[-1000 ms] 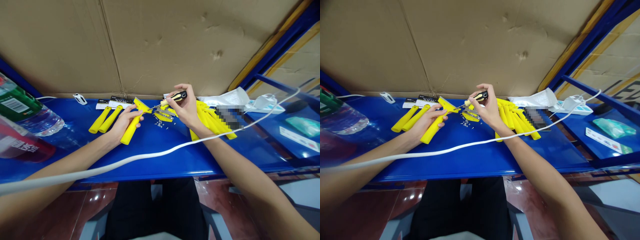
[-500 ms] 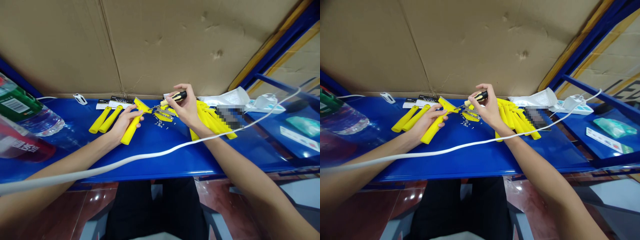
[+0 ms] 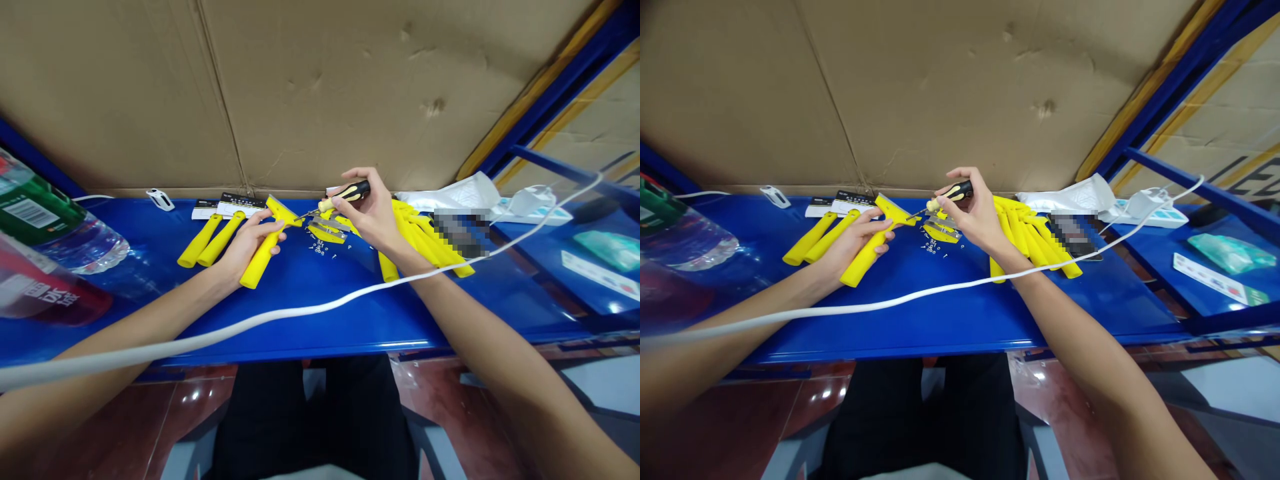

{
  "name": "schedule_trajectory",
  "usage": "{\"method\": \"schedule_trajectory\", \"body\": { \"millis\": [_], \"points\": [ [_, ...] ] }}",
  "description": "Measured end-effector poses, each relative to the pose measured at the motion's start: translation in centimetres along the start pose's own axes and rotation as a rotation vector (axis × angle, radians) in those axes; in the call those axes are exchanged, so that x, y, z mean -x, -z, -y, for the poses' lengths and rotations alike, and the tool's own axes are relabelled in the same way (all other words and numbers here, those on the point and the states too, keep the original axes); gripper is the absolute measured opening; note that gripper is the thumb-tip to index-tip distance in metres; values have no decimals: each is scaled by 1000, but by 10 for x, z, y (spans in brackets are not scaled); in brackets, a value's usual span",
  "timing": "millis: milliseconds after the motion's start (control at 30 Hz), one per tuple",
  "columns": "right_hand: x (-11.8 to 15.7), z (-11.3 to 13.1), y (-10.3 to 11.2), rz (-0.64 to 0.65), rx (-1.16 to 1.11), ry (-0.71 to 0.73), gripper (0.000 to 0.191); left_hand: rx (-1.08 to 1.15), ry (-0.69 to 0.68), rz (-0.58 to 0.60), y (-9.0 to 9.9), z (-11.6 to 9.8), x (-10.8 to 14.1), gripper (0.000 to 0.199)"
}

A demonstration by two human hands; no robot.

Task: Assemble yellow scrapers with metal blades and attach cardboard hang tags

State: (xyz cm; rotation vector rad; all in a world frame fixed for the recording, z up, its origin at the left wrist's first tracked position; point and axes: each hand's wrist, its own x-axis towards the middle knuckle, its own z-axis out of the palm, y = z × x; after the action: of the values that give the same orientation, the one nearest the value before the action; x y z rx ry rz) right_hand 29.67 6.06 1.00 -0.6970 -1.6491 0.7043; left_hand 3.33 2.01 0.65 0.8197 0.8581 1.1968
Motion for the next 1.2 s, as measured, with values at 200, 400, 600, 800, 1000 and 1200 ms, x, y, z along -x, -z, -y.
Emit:
{"method": "schedule_trajectory", "body": {
  "millis": [200, 400, 600, 800, 1000, 1200],
  "points": [
    [-1, 1, -1, -16, -15, -4, 58, -3, -2, 9, 2, 1, -1, 48],
    [0, -1, -2, -12, 4, -4, 57, -7, 1, -6, 1, 0, -1, 46],
    [0, -1, -3, -51, 18, -5, 59, -33, 35, -43, -5, -4, 4, 44],
    [-1, -2, -3, -60, 29, 4, 55, -45, 29, -46, -6, -5, 5, 46],
    [-1, -4, -4, -128, 52, -12, 58, -50, -1, -25, -3, -1, 3, 48],
    [-1, -9, -6, -140, 17, -90, 64, -48, -20, 1, 2, 2, -1, 51]
  ]
}}
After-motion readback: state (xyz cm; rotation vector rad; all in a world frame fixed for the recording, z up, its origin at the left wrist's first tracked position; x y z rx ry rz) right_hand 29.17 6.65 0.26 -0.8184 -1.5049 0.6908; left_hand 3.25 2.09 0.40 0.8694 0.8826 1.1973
